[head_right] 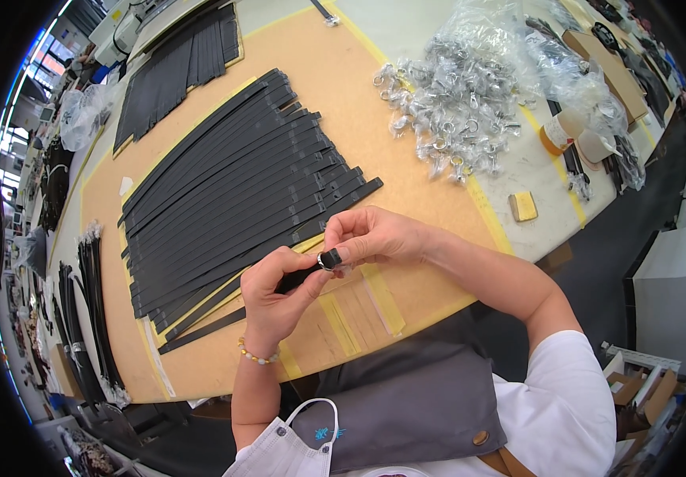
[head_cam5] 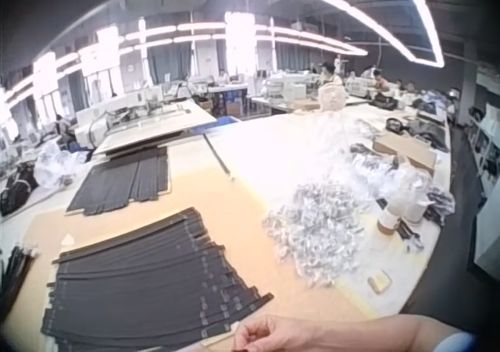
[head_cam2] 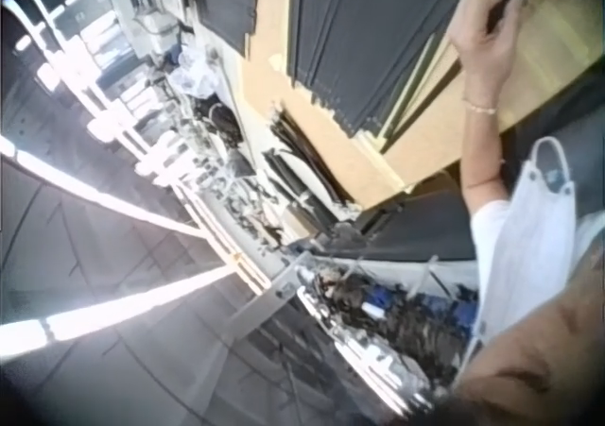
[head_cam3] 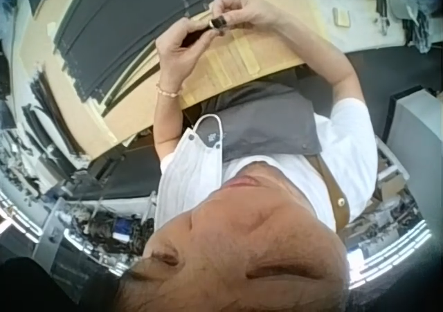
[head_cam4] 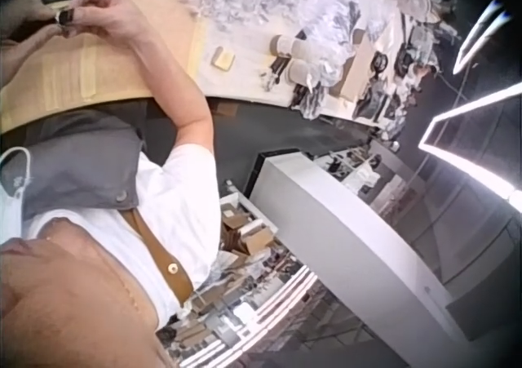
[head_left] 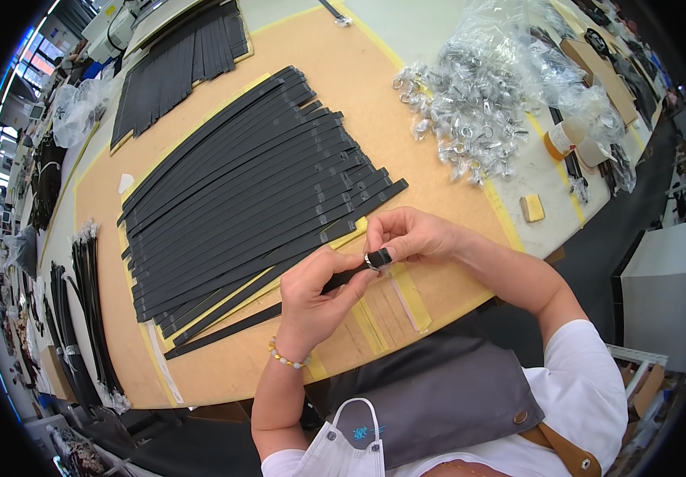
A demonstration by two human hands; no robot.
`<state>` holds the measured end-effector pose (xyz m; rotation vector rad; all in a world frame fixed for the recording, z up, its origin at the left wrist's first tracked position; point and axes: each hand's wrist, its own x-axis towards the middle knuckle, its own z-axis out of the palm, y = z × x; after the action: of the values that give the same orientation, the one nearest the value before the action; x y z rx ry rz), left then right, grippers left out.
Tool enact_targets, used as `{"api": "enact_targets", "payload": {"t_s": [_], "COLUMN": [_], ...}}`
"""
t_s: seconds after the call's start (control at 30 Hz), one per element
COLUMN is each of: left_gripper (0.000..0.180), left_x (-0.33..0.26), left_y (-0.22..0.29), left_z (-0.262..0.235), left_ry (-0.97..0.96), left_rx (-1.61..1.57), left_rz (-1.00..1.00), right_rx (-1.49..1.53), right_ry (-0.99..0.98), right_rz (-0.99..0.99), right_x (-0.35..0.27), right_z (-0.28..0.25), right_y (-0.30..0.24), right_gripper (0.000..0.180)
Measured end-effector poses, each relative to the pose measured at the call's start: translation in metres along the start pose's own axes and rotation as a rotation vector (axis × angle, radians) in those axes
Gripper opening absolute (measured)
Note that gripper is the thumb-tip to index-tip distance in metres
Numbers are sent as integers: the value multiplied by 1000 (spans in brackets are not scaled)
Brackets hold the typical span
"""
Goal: Manually attaching metal hardware rings to leather or synthetic straps at a workshop table.
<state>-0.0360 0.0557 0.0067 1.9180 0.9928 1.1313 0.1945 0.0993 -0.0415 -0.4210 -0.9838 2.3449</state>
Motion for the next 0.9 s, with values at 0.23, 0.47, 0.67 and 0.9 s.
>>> {"api": "enact_targets", "payload": {"t_s": [0.23, 0.47, 0.67, 0.9], "left_gripper": [18, 22, 25, 23], "left_x": [-4, -8, -1, -2], "left_y": [5, -7, -4, -6], "left_z": [2, 15, 18, 14], "left_ry": [-48, -134, -129, -154], "left_rx": [34, 164, 113, 101], "left_rz": [-84, -22, -201, -236], "right_rx": [-161, -496, -591, -478], "right_ry": [-4, 259, 338, 286], "right_rz": [167, 129, 137, 237], "right_x": [-3, -3, -5, -6], "right_z": [11, 25, 20, 22], "right_y": [-13, -2, -1, -10], "right_gripper": [29, 16, 16, 20]}}
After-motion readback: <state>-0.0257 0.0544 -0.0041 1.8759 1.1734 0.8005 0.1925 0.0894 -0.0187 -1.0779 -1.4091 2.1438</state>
